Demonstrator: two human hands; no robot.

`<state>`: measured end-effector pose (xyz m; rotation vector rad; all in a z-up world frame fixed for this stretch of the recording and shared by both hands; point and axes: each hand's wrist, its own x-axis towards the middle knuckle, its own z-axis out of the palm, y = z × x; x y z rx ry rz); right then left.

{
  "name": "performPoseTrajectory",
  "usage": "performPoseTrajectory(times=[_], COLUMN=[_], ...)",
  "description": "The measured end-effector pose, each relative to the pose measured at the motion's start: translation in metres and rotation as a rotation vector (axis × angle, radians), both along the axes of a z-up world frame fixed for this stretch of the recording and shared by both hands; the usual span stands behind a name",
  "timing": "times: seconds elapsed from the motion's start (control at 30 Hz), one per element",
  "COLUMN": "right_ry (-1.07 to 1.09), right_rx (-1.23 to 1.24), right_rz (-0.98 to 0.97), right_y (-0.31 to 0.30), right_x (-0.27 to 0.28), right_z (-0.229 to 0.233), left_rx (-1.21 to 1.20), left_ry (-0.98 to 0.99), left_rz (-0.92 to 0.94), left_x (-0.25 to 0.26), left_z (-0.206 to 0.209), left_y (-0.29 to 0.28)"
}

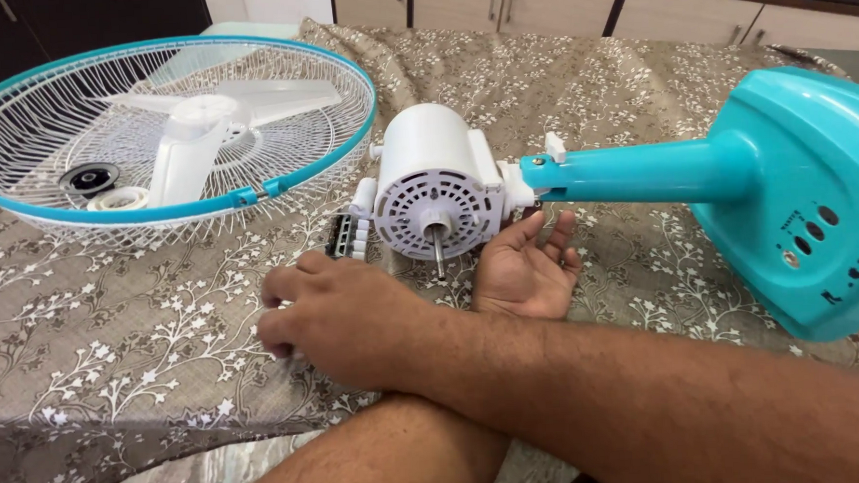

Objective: The person assembles an electric fan by attaching the motor to the neck, securing it with screws, and installing the control switch inside the base. The person uses a screwdriver to tighten screws and aligns components by hand.

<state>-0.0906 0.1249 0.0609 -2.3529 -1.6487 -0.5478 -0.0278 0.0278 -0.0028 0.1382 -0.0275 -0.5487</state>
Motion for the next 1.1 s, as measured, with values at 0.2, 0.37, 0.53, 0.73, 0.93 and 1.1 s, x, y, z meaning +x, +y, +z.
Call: performPoseTrajectory(times=[0.2, 0.37, 0.53, 0.73, 0.93, 1.1], right_ry=[0.295, 0.386, 0.673, 1.086, 0.905, 0.652], right_rx=[0.409, 0.694, 1.045, 1.398, 1.250, 1.041], right_rz=[0.074, -0.016, -0.306, -0.362, -0.554, -0.630], right_y=[-0.016, -0.054, -0.114, -0.201, -0.238, -0.236], right_x=[-0.018, -0.032, -0.013, 0.014, 0.039, 0.073], right_z=[0.016, 0.042, 0.072, 0.097, 0.096, 0.092], left_rx=[0.037, 0.043, -0.127, 0.055, 0.105, 0.102], left_ry=[0.011, 0.014, -0.272, -0.031, 0.017, 0.002], left_rz=[0.020, 0.099, 0.047, 0.060, 0.081, 0.074], left_x=[0.001, -0.001, -0.009, 0.002, 0.001, 0.000], left_z=[-0.002, 0.004, 0.009, 0.003, 0.002, 0.004], left_y=[0.000, -0.005, 0.002, 0.001, 0.000, 0.001])
